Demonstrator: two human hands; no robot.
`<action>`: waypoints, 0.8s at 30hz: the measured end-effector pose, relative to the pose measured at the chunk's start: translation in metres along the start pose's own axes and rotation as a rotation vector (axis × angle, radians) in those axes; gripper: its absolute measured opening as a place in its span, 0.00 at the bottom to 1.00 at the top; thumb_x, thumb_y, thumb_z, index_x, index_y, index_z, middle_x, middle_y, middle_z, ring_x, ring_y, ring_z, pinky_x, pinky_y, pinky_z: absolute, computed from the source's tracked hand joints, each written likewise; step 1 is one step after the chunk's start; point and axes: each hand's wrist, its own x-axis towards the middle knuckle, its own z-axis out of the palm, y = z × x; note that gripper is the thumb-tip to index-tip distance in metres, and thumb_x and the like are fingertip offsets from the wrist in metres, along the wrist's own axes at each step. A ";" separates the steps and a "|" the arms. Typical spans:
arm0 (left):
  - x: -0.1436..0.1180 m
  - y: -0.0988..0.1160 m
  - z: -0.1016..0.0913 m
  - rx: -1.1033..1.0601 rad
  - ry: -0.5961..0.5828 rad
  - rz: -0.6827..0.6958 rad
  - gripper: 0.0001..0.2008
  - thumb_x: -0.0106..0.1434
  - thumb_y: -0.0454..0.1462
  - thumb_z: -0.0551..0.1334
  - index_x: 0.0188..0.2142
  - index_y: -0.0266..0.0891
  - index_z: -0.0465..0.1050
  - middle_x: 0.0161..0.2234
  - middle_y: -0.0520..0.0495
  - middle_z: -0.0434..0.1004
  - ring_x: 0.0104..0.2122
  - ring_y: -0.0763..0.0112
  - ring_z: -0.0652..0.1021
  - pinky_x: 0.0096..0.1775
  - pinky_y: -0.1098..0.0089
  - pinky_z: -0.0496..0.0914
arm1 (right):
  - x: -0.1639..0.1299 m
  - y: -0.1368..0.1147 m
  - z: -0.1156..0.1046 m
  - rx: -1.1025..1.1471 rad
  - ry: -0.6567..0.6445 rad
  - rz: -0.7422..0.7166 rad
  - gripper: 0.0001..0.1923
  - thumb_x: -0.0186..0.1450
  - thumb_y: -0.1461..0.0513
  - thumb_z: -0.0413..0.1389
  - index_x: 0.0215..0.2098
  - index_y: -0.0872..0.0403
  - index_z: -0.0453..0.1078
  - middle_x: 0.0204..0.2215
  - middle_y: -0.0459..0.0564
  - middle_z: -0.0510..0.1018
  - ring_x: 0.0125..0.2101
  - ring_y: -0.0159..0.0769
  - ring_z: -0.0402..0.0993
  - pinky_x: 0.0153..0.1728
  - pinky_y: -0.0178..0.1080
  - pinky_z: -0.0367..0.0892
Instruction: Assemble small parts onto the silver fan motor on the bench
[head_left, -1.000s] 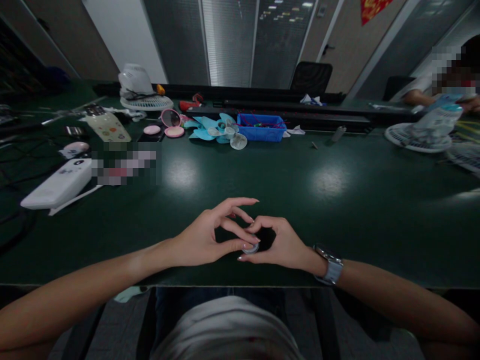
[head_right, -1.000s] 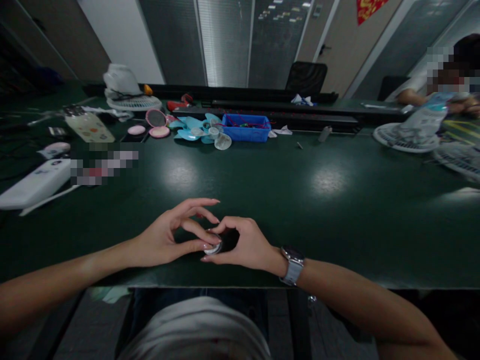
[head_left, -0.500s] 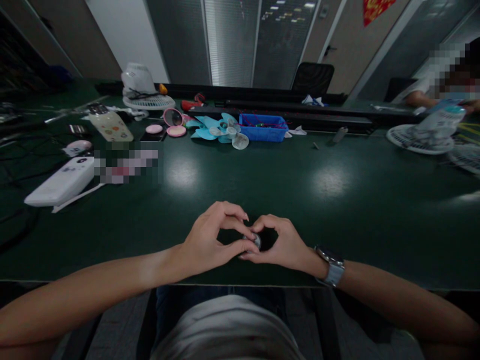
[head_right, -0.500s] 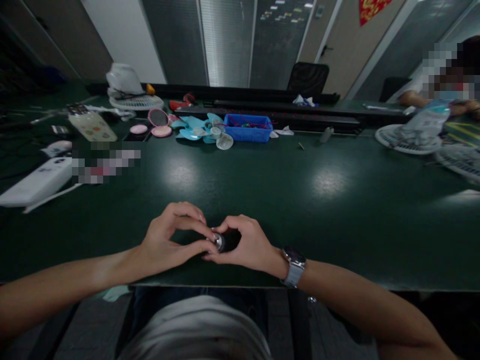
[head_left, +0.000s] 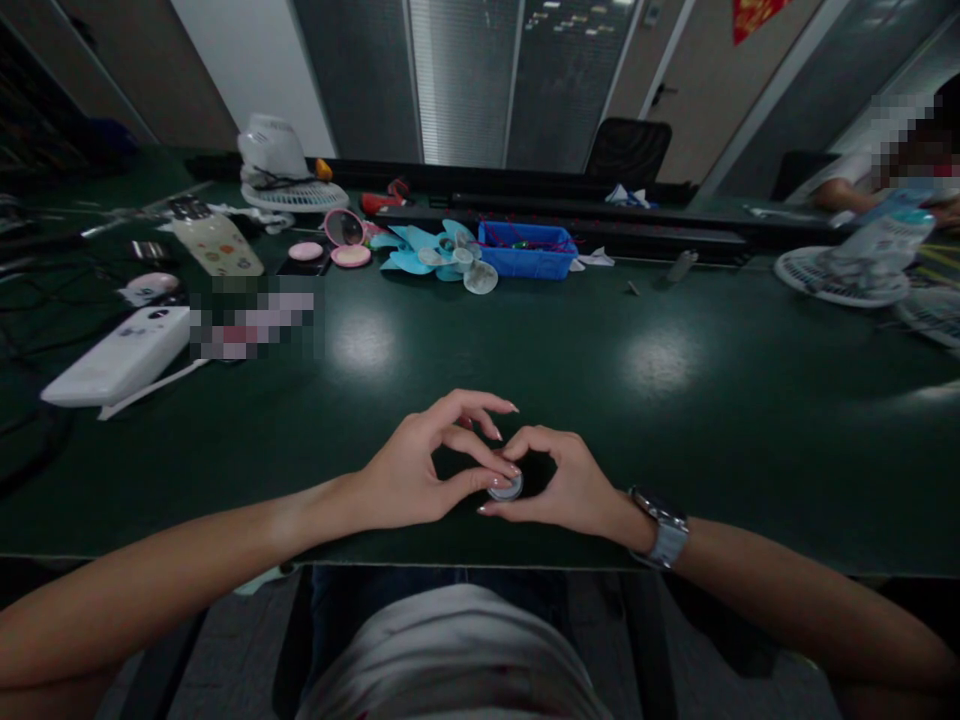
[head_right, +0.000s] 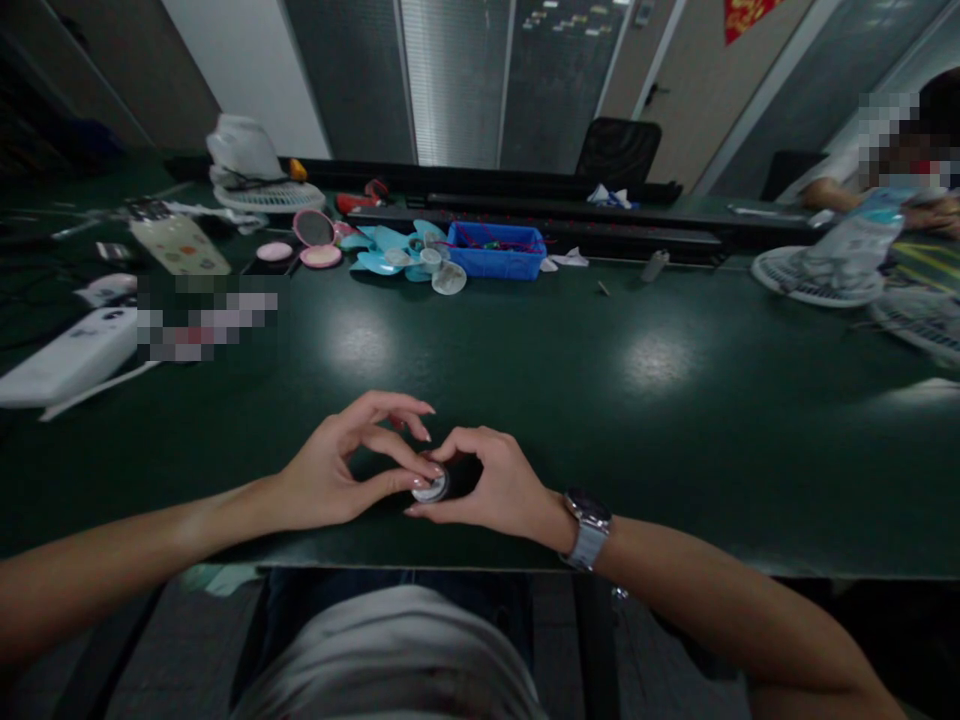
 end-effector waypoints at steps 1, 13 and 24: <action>0.000 0.001 0.001 0.042 0.024 0.039 0.22 0.61 0.32 0.69 0.53 0.39 0.65 0.33 0.47 0.85 0.41 0.63 0.81 0.47 0.63 0.70 | 0.000 0.001 0.000 -0.011 0.003 0.001 0.17 0.50 0.57 0.72 0.31 0.53 0.71 0.28 0.43 0.78 0.29 0.35 0.75 0.32 0.36 0.65; -0.005 -0.007 0.019 0.104 0.230 0.144 0.20 0.61 0.31 0.68 0.42 0.45 0.57 0.30 0.50 0.83 0.35 0.63 0.83 0.38 0.60 0.73 | 0.001 -0.001 -0.001 -0.029 0.019 0.049 0.18 0.50 0.56 0.72 0.30 0.53 0.70 0.26 0.42 0.76 0.27 0.33 0.72 0.28 0.34 0.63; 0.013 -0.041 -0.031 0.184 0.161 -0.125 0.20 0.57 0.36 0.72 0.42 0.41 0.62 0.31 0.50 0.83 0.39 0.60 0.84 0.46 0.60 0.71 | 0.003 0.002 -0.010 0.093 0.005 0.130 0.18 0.51 0.59 0.72 0.37 0.54 0.74 0.39 0.50 0.83 0.41 0.43 0.79 0.41 0.42 0.73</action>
